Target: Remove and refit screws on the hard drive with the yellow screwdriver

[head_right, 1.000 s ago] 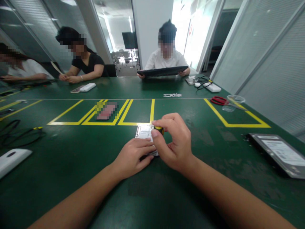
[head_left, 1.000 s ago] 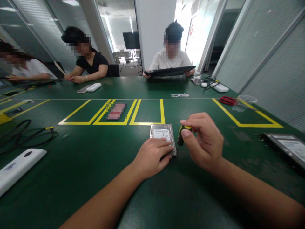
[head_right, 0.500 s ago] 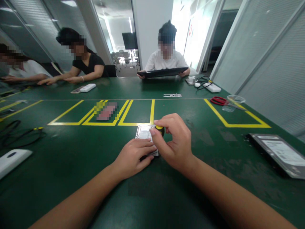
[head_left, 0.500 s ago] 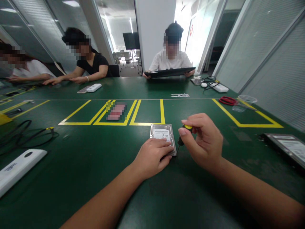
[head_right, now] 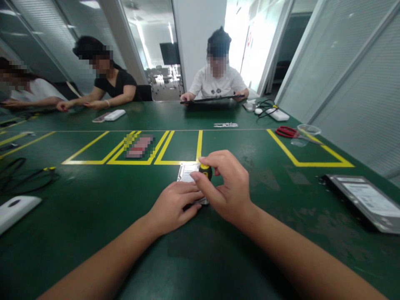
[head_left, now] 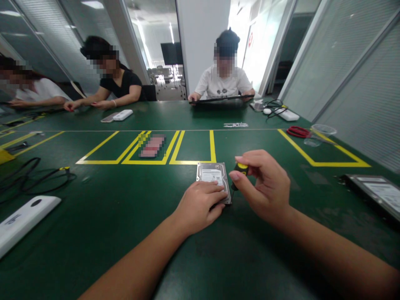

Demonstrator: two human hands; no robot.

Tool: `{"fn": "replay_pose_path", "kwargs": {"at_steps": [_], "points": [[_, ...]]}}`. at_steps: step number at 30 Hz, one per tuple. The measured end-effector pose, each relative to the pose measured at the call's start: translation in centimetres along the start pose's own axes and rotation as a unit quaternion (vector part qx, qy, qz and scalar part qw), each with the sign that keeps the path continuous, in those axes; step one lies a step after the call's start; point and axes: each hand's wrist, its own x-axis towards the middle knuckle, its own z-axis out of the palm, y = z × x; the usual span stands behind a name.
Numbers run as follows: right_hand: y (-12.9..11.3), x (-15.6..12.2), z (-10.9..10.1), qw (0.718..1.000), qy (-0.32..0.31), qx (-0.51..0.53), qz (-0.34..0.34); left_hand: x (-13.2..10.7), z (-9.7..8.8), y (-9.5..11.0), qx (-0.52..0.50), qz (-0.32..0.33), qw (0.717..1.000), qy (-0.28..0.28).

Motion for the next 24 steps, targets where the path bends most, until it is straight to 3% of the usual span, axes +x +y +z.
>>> {"fn": "replay_pose_path", "kwargs": {"at_steps": [6, 20, 24], "points": [[-0.04, -0.24, -0.12, 0.999, -0.007, 0.029, 0.022, -0.26, 0.19, -0.14, 0.012, 0.011, 1.0, 0.023], [0.23, 0.23, -0.15, 1.0, 0.003, 0.012, -0.012, -0.04, -0.03, 0.04, 0.002, -0.005, 1.0, -0.008], [-0.04, 0.41, -0.19, 1.0, 0.019, -0.012, -0.013, -0.09, 0.11, -0.06, 0.007, 0.002, 1.0, 0.009]]}}
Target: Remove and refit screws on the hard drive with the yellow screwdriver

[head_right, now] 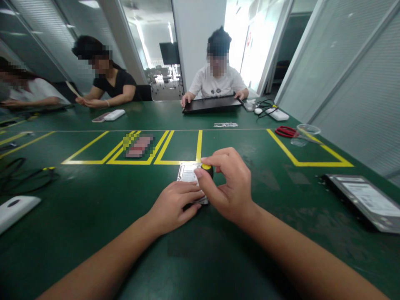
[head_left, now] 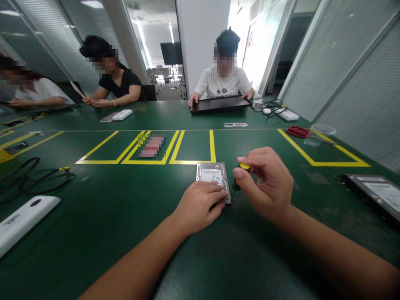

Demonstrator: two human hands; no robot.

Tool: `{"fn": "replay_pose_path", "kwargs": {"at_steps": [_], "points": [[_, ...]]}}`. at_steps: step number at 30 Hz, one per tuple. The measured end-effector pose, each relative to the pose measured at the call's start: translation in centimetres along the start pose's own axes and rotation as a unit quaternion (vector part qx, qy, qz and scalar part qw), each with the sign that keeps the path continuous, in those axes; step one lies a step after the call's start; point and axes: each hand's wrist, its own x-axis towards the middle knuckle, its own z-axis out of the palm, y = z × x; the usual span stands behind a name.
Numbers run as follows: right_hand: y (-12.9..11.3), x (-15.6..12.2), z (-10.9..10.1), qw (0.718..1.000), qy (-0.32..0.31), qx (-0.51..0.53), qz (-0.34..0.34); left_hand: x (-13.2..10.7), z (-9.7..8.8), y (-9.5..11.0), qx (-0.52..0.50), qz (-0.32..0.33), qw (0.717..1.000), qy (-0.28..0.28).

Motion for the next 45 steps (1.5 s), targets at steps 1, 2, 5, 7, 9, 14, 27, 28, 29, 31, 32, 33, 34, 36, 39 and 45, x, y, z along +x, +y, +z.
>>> {"fn": "replay_pose_path", "kwargs": {"at_steps": [1, 2, 5, 7, 9, 14, 27, 28, 29, 31, 32, 33, 34, 36, 39, 45], "points": [[-0.07, -0.05, -0.01, 1.0, -0.001, -0.003, 0.002, -0.02, 0.05, -0.04, 0.002, 0.004, 1.0, 0.008], [-0.11, -0.14, -0.01, 1.0, -0.003, -0.002, 0.007, -0.04, 0.09, -0.08, 0.004, 0.007, 1.0, 0.014], [-0.07, -0.57, 0.02, 0.999, 0.001, 0.03, 0.042, -0.09, 0.19, -0.13, 0.006, 0.01, 1.0, 0.025], [0.01, -0.76, 0.05, 0.997, 0.002, 0.042, 0.058, -0.11, 0.22, -0.13, 0.006, 0.009, 1.0, 0.026], [0.08, -0.73, 0.08, 0.998, 0.002, 0.04, 0.054, -0.1, 0.21, -0.1, 0.006, 0.007, 1.0, 0.024], [0.05, -0.2, 0.13, 1.0, 0.024, 0.001, 0.015, -0.06, 0.09, -0.05, 0.005, 0.008, 1.0, 0.015], [-0.19, 0.01, 0.06, 0.999, 0.019, -0.024, 0.012, -0.03, 0.1, -0.04, 0.006, 0.006, 1.0, 0.013], [-0.2, 0.06, 0.13, 0.999, 0.022, -0.032, 0.012, -0.03, 0.12, -0.06, 0.005, 0.006, 1.0, 0.013], [-0.23, 0.09, 0.16, 0.999, 0.021, -0.036, 0.013, -0.04, 0.15, -0.08, 0.005, 0.007, 1.0, 0.014], [-0.29, 0.02, 0.13, 0.999, 0.016, -0.034, 0.018, -0.06, 0.23, -0.15, 0.005, 0.009, 1.0, 0.017], [-0.31, -0.07, 0.07, 0.999, 0.015, -0.031, 0.025, -0.08, 0.27, -0.18, 0.005, 0.009, 1.0, 0.017], [-0.33, -0.17, 0.0, 0.999, 0.013, -0.026, 0.035, -0.08, 0.3, -0.21, 0.005, 0.009, 1.0, 0.017], [-0.34, -0.27, -0.06, 0.999, 0.009, -0.019, 0.043, -0.09, 0.31, -0.22, 0.004, 0.009, 1.0, 0.016], [-0.31, -0.4, -0.13, 0.999, 0.0, -0.002, 0.054, -0.08, 0.28, -0.19, 0.002, 0.007, 1.0, 0.013], [-0.21, -0.32, -0.06, 0.999, -0.01, 0.017, 0.036, -0.03, 0.12, -0.1, -0.005, 0.004, 1.0, 0.011], [-0.22, 0.01, 0.23, 0.999, 0.019, -0.033, 0.018, -0.01, 0.02, 0.01, -0.008, 0.001, 1.0, 0.01]]}}
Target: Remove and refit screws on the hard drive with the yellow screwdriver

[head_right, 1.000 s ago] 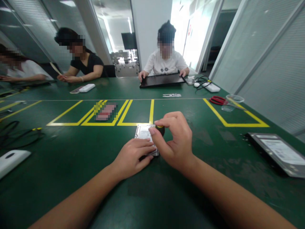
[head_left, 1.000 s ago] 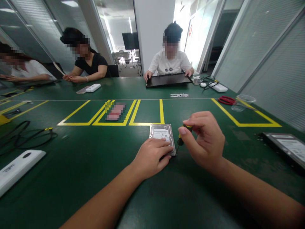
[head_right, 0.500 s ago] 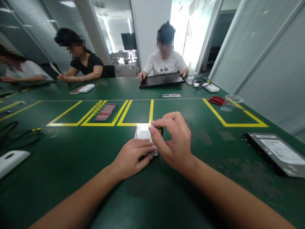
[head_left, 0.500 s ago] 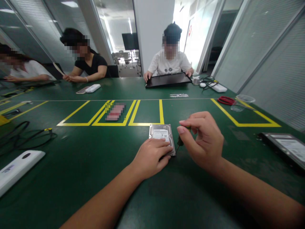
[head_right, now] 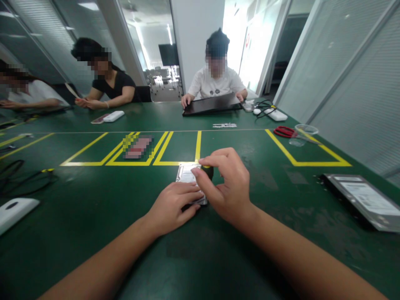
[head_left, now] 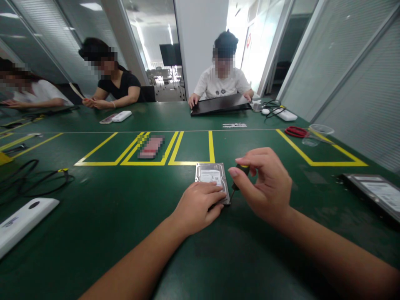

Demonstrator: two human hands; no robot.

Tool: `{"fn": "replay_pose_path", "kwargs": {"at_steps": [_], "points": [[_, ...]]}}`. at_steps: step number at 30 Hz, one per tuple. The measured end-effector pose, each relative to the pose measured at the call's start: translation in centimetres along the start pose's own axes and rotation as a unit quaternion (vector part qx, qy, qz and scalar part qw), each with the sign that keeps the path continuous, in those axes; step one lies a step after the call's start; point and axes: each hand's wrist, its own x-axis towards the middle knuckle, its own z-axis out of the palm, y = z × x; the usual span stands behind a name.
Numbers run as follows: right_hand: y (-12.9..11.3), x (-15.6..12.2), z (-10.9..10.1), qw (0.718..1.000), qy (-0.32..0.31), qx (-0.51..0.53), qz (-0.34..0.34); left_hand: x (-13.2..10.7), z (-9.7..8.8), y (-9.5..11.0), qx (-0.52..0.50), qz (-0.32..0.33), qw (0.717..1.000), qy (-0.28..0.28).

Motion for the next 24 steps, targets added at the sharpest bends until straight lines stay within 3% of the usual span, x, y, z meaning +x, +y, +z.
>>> {"fn": "replay_pose_path", "kwargs": {"at_steps": [6, 11, 24], "points": [[-0.2, -0.55, -0.14, 0.999, -0.014, 0.013, 0.044, -0.07, 0.13, -0.04, 0.009, 0.005, 1.0, 0.008], [0.01, -0.38, 0.05, 1.0, -0.001, 0.008, 0.002, -0.01, -0.02, -0.05, 0.006, 0.0, 1.0, -0.01], [-0.04, -0.09, -0.1, 1.0, 0.0, -0.003, 0.008, -0.09, 0.08, -0.06, 0.011, 0.005, 1.0, 0.008]]}}
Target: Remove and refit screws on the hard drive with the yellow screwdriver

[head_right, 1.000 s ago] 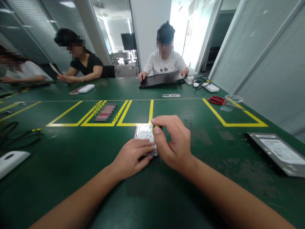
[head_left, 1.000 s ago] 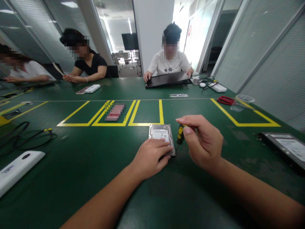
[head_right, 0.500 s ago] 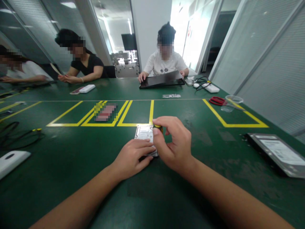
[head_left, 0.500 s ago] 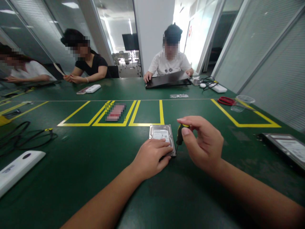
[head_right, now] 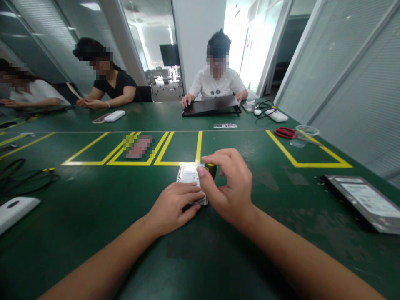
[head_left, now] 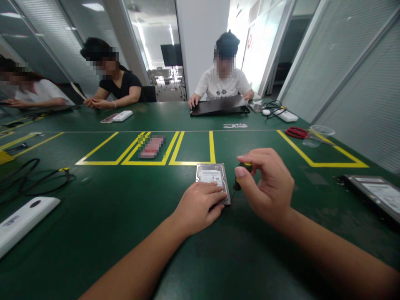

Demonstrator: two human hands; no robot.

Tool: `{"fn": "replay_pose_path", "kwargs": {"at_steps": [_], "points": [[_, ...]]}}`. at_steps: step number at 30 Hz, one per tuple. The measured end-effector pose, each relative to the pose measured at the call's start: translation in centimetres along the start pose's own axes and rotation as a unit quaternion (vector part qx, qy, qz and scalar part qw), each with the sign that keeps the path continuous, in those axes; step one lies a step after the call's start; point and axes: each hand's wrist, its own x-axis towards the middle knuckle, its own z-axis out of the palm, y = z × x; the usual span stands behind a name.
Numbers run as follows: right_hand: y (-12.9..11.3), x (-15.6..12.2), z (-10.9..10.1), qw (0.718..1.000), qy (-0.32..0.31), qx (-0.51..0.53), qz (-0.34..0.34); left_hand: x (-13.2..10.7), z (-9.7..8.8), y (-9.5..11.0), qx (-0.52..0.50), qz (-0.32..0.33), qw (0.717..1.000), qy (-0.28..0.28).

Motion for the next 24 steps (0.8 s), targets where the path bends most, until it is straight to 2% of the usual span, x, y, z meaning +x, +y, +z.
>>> {"fn": "replay_pose_path", "kwargs": {"at_steps": [15, 20, 24], "points": [[-0.07, -0.17, -0.19, 1.0, -0.008, 0.004, -0.006, 0.0, 0.06, -0.02, -0.003, 0.0, 1.0, 0.002], [-0.08, -0.42, -0.39, 0.999, -0.039, 0.037, 0.009, -0.02, 0.11, -0.03, -0.003, 0.003, 1.0, 0.001], [0.02, -0.41, -0.16, 0.999, -0.033, 0.032, -0.009, -0.01, -0.02, 0.03, -0.001, 0.0, 1.0, 0.0]]}}
